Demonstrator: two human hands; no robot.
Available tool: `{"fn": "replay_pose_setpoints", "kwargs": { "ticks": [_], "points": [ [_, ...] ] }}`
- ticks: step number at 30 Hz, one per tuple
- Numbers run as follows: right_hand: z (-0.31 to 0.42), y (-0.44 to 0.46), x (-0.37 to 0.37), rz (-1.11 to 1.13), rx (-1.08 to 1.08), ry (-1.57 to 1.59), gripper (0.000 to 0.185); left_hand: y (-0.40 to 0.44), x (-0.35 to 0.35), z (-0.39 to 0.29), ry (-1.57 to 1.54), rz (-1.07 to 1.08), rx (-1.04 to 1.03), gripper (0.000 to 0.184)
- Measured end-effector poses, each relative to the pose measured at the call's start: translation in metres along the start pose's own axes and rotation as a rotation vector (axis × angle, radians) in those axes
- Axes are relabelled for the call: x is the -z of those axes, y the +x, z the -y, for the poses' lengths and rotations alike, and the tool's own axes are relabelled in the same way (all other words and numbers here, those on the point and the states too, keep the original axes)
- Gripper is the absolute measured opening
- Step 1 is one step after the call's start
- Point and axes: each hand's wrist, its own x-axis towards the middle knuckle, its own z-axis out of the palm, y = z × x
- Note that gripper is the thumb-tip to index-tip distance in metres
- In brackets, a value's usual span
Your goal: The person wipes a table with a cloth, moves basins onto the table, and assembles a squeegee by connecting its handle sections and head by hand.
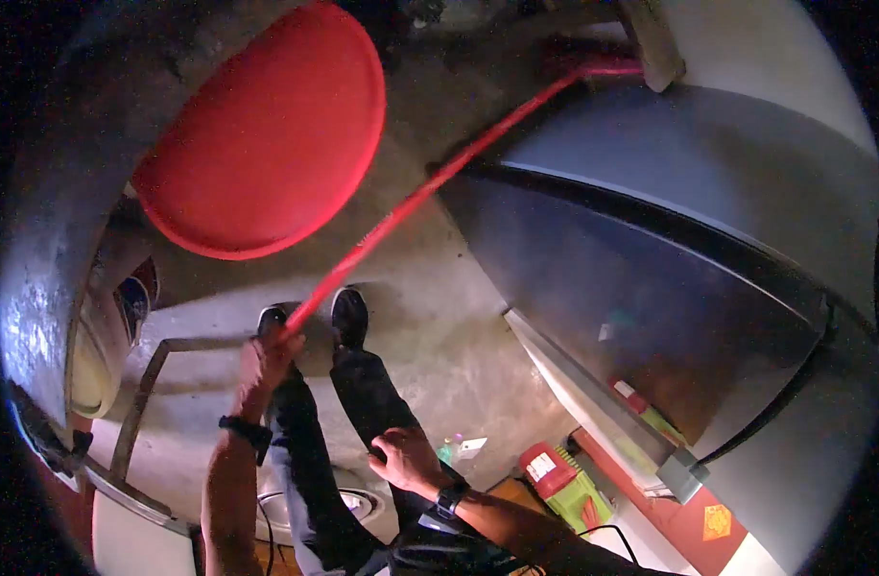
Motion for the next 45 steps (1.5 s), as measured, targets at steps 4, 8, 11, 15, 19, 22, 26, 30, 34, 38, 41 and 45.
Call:
{"fn": "replay_pose_setpoints", "kwargs": {
  "ticks": [4,8,11,15,19,22,26,30,34,38,41,45],
  "points": [
    [0.003,0.000,0.001,-0.033,-0.009,0.039,0.024,0.016,-0.011,0.005,0.032,0.063,-0.083,0.029],
    [0.004,-0.001,-0.008,-0.100,0.006,0.030,0.024,0.002,0.008,-0.004,0.014,0.172,-0.036,0.028],
    [0.008,0.003,0.004,-0.047,0.007,0.044,0.025,-0.011,0.025,-0.003,-0.182,0.179,-0.116,0.024],
    [0.005,0.003,-0.006,-0.052,0.010,-0.021,0.026,0.004,0.034,-0.014,-0.123,0.287,0.028,0.027],
    [0.008,0.006,0.001,-0.017,0.013,-0.001,0.025,0.019,0.009,-0.011,-0.212,0.244,-0.037,0.035],
    [0.010,0.006,0.000,-0.026,0.000,0.024,0.025,0.004,0.023,-0.023,-0.032,0.209,0.099,0.035],
    [0.011,0.011,0.004,-0.084,0.038,-0.003,0.024,-0.048,0.035,-0.014,0.224,0.083,0.051,0.032],
    [0.018,0.012,0.008,-0.019,0.021,-0.043,0.022,-0.063,0.028,-0.009,0.246,0.046,0.033,0.031],
    [0.014,0.007,-0.002,-0.078,-0.005,0.046,0.023,-0.010,0.006,-0.030,0.160,0.034,0.116,0.031],
    [0.014,0.004,-0.002,-0.103,-0.029,0.043,0.024,0.019,-0.019,-0.004,0.035,-0.094,-0.004,0.030],
    [0.012,0.002,-0.010,-0.099,-0.036,0.061,0.024,0.005,-0.011,0.007,-0.044,0.042,-0.020,0.029],
    [0.006,0.002,-0.014,-0.105,-0.014,0.028,0.025,-0.009,0.013,0.004,0.015,0.078,-0.095,0.030]
  ]
}}
